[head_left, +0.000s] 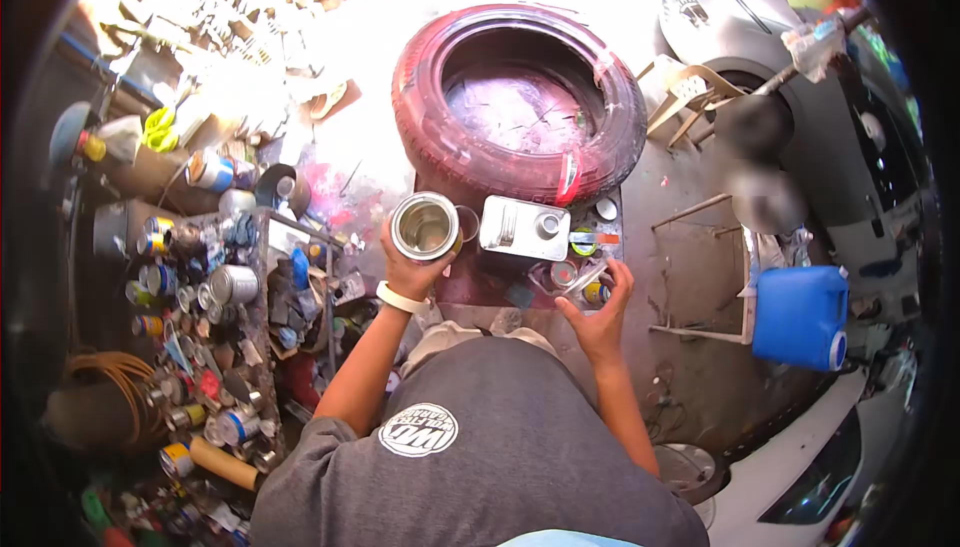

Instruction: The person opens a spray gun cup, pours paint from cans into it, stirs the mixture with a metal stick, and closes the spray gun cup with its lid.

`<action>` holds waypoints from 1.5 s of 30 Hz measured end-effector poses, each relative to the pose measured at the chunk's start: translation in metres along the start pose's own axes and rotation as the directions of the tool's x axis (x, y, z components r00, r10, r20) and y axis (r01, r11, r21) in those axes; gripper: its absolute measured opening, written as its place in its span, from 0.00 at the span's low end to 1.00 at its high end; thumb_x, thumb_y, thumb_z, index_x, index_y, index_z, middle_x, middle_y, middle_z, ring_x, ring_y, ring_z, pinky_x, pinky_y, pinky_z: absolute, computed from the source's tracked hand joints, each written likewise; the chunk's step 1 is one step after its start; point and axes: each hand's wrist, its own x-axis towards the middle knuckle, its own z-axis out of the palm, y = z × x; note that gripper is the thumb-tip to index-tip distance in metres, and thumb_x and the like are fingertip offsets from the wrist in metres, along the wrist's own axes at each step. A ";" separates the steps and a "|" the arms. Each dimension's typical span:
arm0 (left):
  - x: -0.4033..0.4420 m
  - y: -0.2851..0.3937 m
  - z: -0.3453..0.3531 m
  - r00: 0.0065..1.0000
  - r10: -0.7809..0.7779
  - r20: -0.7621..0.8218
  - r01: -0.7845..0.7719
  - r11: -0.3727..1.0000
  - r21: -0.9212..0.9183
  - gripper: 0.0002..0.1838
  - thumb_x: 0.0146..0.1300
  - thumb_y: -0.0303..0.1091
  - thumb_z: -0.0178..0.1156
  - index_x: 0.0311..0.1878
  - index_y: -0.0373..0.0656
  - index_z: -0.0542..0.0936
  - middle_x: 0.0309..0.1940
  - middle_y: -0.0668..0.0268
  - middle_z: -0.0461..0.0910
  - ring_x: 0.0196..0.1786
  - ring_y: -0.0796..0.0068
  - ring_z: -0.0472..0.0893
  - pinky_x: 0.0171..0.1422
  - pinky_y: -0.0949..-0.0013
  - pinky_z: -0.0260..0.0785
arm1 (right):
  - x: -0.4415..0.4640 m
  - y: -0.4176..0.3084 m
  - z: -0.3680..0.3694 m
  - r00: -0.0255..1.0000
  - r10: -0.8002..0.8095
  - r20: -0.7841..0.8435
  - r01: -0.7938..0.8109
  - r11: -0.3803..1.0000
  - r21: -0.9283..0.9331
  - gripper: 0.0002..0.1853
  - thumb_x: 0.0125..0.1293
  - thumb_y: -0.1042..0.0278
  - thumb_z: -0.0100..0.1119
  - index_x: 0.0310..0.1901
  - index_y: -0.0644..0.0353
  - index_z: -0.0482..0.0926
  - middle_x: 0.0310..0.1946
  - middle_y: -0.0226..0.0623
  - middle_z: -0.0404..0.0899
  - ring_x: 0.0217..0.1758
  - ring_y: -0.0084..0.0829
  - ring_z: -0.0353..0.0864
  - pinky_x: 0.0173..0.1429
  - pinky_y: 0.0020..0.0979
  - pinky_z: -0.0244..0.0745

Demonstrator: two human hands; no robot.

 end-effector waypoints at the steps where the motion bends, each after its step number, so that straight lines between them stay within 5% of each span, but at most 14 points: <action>1: -0.003 0.004 -0.001 1.000 0.022 -0.015 -0.021 1.000 0.008 0.64 0.45 0.41 0.86 0.77 0.39 0.50 0.70 0.52 0.68 0.73 0.55 0.71 0.78 0.52 0.64 | 0.007 -0.006 0.001 0.999 -0.033 0.033 0.032 0.999 0.031 0.54 0.50 0.54 0.84 0.73 0.62 0.59 0.69 0.51 0.60 0.72 0.48 0.64 0.71 0.45 0.67; 7: -0.025 0.040 -0.008 0.988 0.147 -0.035 -0.143 0.984 0.103 0.63 0.46 0.39 0.86 0.77 0.40 0.50 0.70 0.50 0.68 0.71 0.54 0.73 0.77 0.51 0.65 | 0.066 -0.076 0.005 0.894 -0.249 0.373 0.194 0.965 0.179 0.54 0.47 0.56 0.85 0.73 0.60 0.61 0.69 0.47 0.63 0.70 0.44 0.66 0.68 0.43 0.71; 12: -0.070 0.046 -0.001 0.995 0.097 -0.004 -0.094 0.970 0.224 0.65 0.43 0.42 0.87 0.77 0.39 0.51 0.69 0.49 0.70 0.70 0.54 0.76 0.75 0.53 0.68 | 0.087 -0.142 0.035 0.539 -0.460 0.705 0.543 0.830 0.126 0.44 0.49 0.58 0.80 0.68 0.63 0.72 0.68 0.53 0.68 0.70 0.55 0.69 0.70 0.49 0.69; 15: -0.101 0.047 0.004 0.999 0.046 -0.017 -0.041 0.966 0.255 0.62 0.43 0.44 0.86 0.75 0.39 0.54 0.68 0.50 0.71 0.70 0.51 0.75 0.77 0.52 0.65 | 0.077 -0.139 0.070 0.350 -0.478 0.805 0.711 0.695 0.104 0.44 0.50 0.57 0.79 0.68 0.64 0.72 0.68 0.53 0.69 0.70 0.53 0.69 0.72 0.48 0.67; 20: -0.139 0.036 0.017 0.999 0.037 -0.034 -0.017 0.882 0.470 0.58 0.42 0.50 0.82 0.74 0.37 0.62 0.67 0.49 0.69 0.74 0.47 0.68 0.81 0.50 0.59 | 0.047 -0.122 0.101 0.165 -0.448 0.879 0.770 0.615 0.168 0.44 0.51 0.54 0.78 0.68 0.63 0.72 0.69 0.51 0.70 0.72 0.50 0.69 0.73 0.46 0.67; 24: -0.160 0.033 0.022 0.982 -0.114 -0.152 0.147 0.963 0.224 0.60 0.43 0.51 0.81 0.75 0.35 0.59 0.69 0.48 0.67 0.75 0.46 0.67 0.81 0.49 0.59 | 0.031 -0.107 0.110 0.162 -0.469 0.868 0.797 0.581 0.166 0.46 0.50 0.52 0.79 0.69 0.65 0.71 0.70 0.51 0.69 0.71 0.51 0.69 0.74 0.46 0.66; 39: -0.172 0.022 0.034 0.997 -0.066 -0.034 0.074 0.938 0.337 0.60 0.41 0.46 0.83 0.75 0.35 0.60 0.70 0.46 0.67 0.75 0.46 0.68 0.80 0.49 0.61 | 0.005 -0.046 0.108 0.331 -0.479 0.813 0.753 0.653 0.078 0.47 0.53 0.45 0.77 0.68 0.65 0.70 0.69 0.51 0.67 0.68 0.53 0.68 0.70 0.49 0.67; 45: -0.178 -0.033 0.056 0.999 -0.024 -0.027 0.034 0.889 0.457 0.56 0.49 0.49 0.79 0.75 0.35 0.58 0.71 0.46 0.66 0.76 0.45 0.66 0.82 0.48 0.57 | 0.002 -0.017 0.134 0.321 -0.570 0.756 0.748 0.642 0.166 0.36 0.62 0.53 0.72 0.67 0.64 0.71 0.69 0.53 0.67 0.71 0.54 0.67 0.74 0.49 0.64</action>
